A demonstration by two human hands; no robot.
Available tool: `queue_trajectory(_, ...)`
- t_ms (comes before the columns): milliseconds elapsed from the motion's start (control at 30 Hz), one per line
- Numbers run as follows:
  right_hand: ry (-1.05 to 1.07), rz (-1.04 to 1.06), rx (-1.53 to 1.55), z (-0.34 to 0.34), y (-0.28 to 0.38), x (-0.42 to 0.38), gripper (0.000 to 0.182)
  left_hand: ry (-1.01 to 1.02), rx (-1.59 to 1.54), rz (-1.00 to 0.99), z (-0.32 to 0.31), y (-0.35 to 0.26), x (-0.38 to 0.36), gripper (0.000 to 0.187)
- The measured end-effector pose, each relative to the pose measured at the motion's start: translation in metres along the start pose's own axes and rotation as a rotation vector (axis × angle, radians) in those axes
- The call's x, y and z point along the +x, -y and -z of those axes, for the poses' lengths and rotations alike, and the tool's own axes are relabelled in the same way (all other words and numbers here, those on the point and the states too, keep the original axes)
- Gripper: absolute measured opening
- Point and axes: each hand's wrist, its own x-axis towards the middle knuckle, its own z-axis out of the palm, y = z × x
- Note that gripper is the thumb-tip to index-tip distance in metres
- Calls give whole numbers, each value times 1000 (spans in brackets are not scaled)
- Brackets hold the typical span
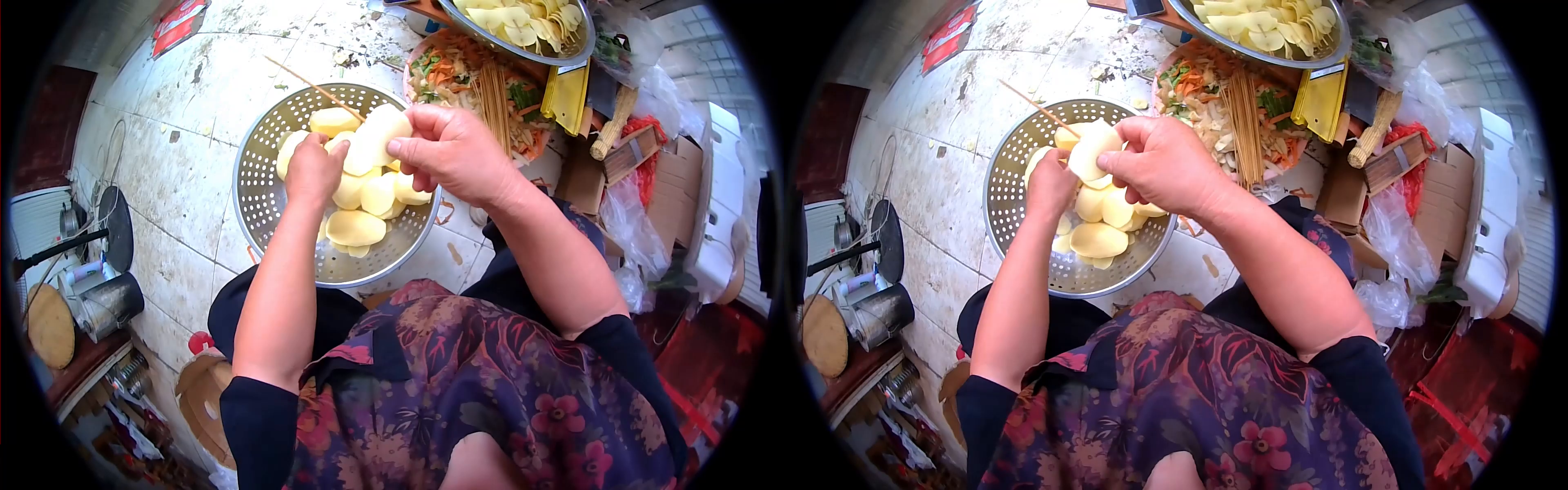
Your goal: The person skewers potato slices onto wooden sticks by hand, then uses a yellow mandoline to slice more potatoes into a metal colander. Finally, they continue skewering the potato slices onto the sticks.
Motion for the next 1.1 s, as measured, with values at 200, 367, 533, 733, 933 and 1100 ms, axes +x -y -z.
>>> queue_trajectory(200, 27, 36, 11, 0, 4, -2, 15, 20, 242, -81, -12, -8, -1, 32)
queue_trajectory(367, 34, 44, -46, -1, 6, -3, 16, 60, 135, -105, -20, 6, 8, 27)
queue_trajectory(533, 27, 46, -68, 0, 4, -7, 17, 97, -153, -71, -25, 20, 9, 28)
queue_trajectory(733, 39, 67, -87, -2, 6, -11, 17, 290, -381, -70, -25, 25, 1, 26)
queue_trajectory(933, 55, 75, -129, -5, 7, -13, 16, -61, -105, -425, -17, 11, -15, 17)
queue_trajectory(1100, 42, 79, -131, -1, 1, -12, 18, 72, -176, -122, 5, 8, -6, 16)
